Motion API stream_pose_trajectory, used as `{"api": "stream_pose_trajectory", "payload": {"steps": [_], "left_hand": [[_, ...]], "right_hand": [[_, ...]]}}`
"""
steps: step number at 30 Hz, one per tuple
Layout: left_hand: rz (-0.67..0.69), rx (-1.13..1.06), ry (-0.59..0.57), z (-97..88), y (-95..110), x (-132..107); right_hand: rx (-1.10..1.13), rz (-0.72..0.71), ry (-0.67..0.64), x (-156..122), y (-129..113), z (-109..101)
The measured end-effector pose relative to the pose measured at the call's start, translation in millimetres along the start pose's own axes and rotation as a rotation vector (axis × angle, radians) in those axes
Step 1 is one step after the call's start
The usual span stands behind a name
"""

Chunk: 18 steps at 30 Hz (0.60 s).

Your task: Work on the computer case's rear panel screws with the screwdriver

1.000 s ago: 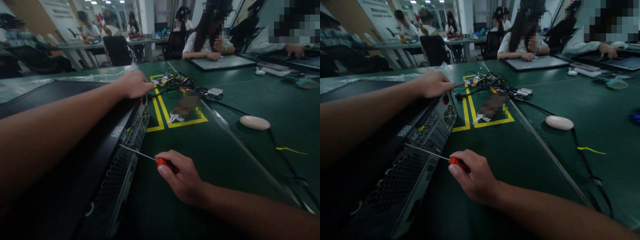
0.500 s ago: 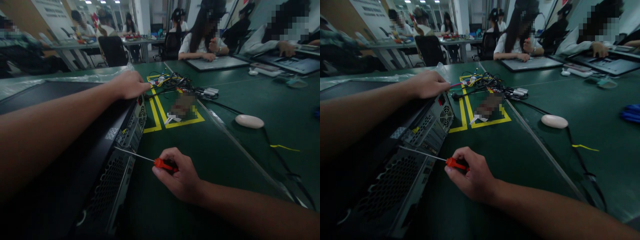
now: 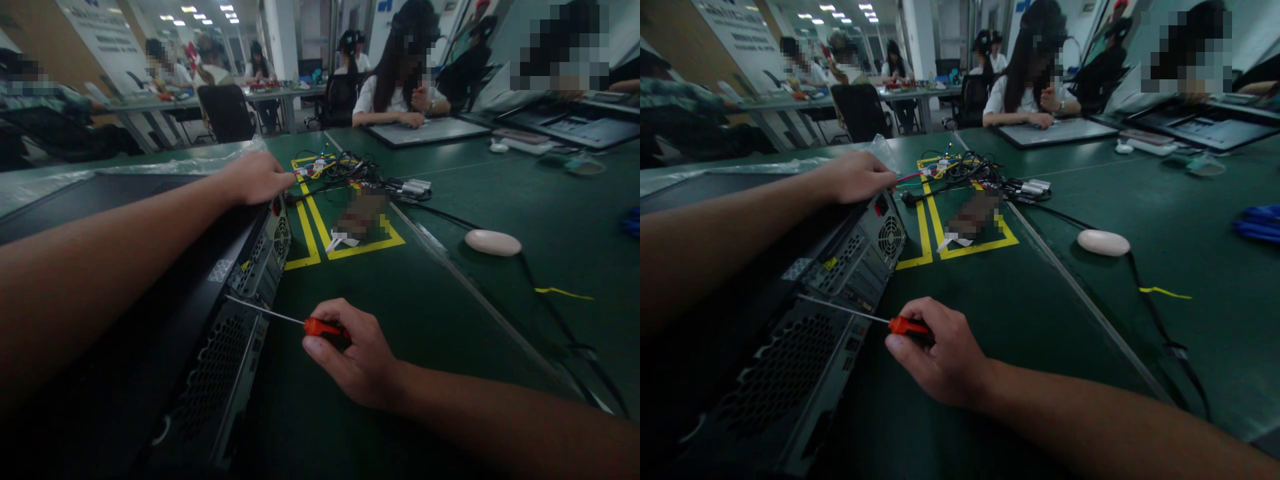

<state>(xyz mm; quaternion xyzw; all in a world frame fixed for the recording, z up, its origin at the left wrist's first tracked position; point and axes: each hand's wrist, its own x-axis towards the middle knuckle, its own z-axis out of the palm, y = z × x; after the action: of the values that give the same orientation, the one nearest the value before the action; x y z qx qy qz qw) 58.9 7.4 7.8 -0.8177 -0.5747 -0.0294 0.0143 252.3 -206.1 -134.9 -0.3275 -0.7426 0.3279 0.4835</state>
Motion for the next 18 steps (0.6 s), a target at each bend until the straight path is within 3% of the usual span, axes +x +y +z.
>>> {"api": "stream_pose_trajectory", "payload": {"steps": [9,18], "left_hand": [[0.006,-0.009,0.01,1.8,-2.8,1.1],[-0.009,-0.033,0.007,1.4,-3.7,2.0]], "right_hand": [[-0.002,-0.032,-0.03,1.2,0.0,-0.5],[0.047,0.055,-0.026,-1.4,-1.2,2.2]]}}
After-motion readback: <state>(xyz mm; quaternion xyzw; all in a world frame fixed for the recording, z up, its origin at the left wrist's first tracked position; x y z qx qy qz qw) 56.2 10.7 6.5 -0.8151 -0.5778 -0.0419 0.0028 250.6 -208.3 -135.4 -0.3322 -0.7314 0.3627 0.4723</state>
